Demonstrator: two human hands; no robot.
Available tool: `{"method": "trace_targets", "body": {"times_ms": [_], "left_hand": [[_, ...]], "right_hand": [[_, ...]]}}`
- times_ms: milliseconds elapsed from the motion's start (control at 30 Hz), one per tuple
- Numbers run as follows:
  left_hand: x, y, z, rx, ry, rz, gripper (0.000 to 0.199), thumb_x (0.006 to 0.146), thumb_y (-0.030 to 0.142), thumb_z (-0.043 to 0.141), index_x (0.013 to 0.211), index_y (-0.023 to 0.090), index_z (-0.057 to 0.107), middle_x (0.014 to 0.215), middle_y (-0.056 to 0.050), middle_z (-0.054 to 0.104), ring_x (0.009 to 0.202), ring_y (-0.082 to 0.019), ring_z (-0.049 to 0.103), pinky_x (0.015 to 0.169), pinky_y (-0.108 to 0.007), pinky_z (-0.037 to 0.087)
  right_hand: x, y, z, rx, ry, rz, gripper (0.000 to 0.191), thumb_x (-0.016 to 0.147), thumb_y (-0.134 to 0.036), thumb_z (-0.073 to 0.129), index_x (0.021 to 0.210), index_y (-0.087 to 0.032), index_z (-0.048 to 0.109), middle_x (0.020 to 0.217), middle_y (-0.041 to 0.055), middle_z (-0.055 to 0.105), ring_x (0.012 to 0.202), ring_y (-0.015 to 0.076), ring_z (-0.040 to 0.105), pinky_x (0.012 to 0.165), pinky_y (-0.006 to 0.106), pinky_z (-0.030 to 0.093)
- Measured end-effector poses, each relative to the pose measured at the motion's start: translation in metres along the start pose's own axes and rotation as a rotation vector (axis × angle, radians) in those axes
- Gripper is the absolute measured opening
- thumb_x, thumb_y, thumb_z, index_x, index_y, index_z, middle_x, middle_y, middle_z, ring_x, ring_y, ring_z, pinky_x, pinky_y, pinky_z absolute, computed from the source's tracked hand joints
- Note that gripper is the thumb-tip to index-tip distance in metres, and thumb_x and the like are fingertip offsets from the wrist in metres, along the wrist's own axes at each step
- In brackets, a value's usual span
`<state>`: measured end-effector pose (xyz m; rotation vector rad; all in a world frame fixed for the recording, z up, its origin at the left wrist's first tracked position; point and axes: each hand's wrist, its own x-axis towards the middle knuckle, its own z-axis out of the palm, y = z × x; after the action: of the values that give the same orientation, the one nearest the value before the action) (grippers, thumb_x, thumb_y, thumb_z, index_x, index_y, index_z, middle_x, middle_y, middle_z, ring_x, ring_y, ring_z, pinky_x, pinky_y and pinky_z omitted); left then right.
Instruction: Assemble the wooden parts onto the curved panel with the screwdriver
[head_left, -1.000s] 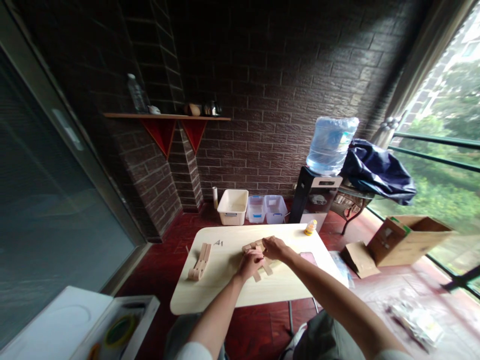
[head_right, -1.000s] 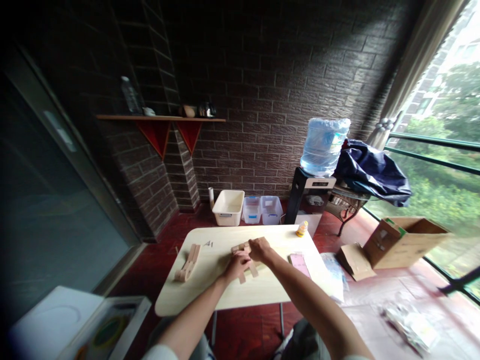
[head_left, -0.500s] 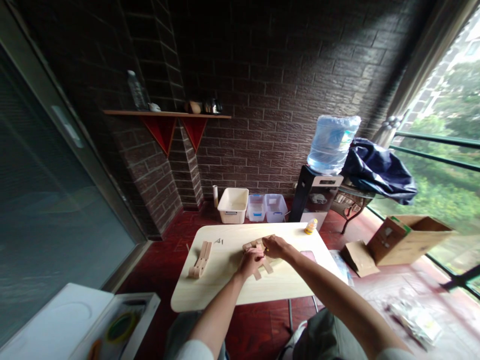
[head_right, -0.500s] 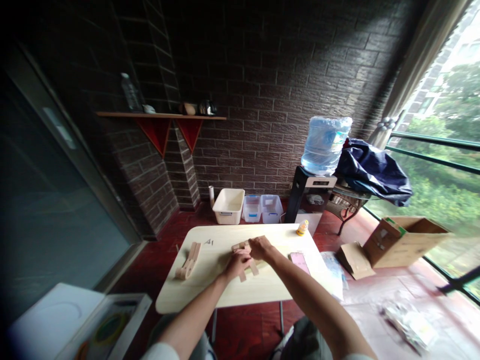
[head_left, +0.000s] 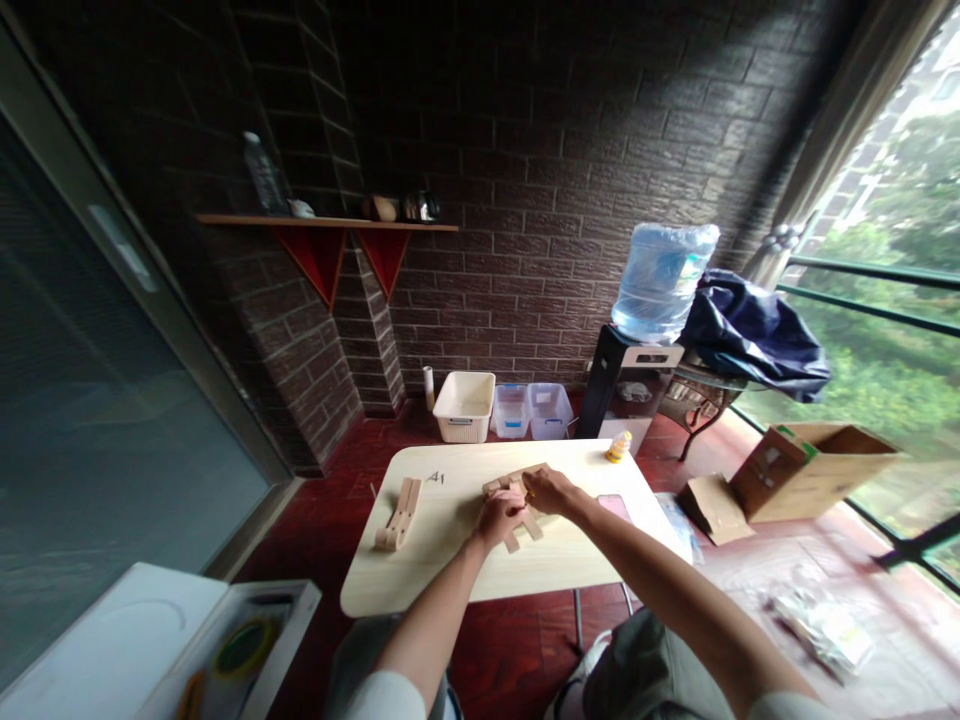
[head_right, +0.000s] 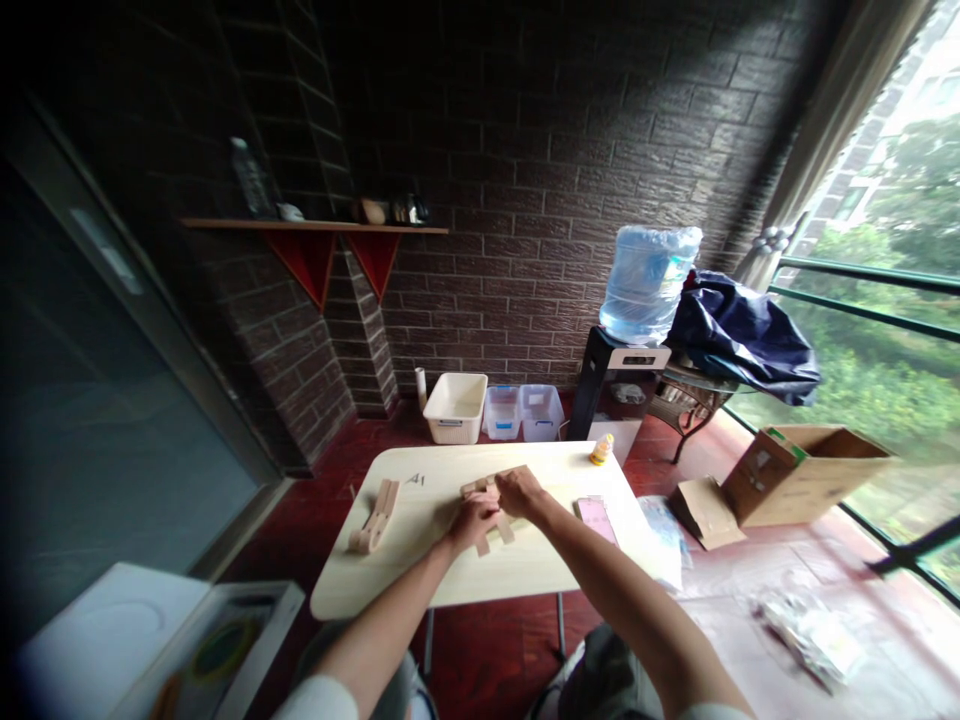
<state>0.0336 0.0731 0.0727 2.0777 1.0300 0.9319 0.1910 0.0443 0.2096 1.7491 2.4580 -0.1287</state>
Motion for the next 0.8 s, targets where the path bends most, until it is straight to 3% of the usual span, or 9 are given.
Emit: {"method": "trace_targets", "body": {"times_ms": [267,500,800], "left_hand": [[-0.0004,-0.0052,0.0023,0.057,0.002,0.044,0.01,0.08,0.021,0.067,0.071,0.019,0.072,0.093,-0.01,0.079,0.105,-0.028,0.071,0.106,-0.051,0.049],[0.001,-0.0096,0.0044,0.048,0.028,0.059,0.006,0.077,0.019,0.069,0.073,0.019,0.073,0.096,-0.01,0.08,0.108,-0.028,0.072,0.106,-0.051,0.049],[0.0005,-0.0035,0.0007,0.038,0.007,0.067,0.007,0.08,0.021,0.068,0.075,0.021,0.072,0.096,-0.008,0.079,0.106,-0.027,0.072,0.109,-0.049,0.048]], "right_hand": [[0.0029,-0.0019,-0.001,0.021,0.0,0.063,0.031,0.089,-0.032,0.066,0.113,-0.012,0.071,0.108,0.0183,0.077,0.099,0.0277,0.074,0.078,0.03,0.053],[-0.0023,-0.0004,0.0001,0.023,-0.006,0.018,0.027,0.092,-0.02,0.057,0.115,-0.014,0.07,0.11,0.0178,0.077,0.101,0.027,0.074,0.078,0.03,0.052],[0.0031,0.0056,-0.0003,0.045,-0.027,0.054,0.028,0.089,-0.027,0.066,0.113,-0.014,0.071,0.108,0.0163,0.078,0.099,0.0271,0.074,0.074,0.027,0.053]]}}
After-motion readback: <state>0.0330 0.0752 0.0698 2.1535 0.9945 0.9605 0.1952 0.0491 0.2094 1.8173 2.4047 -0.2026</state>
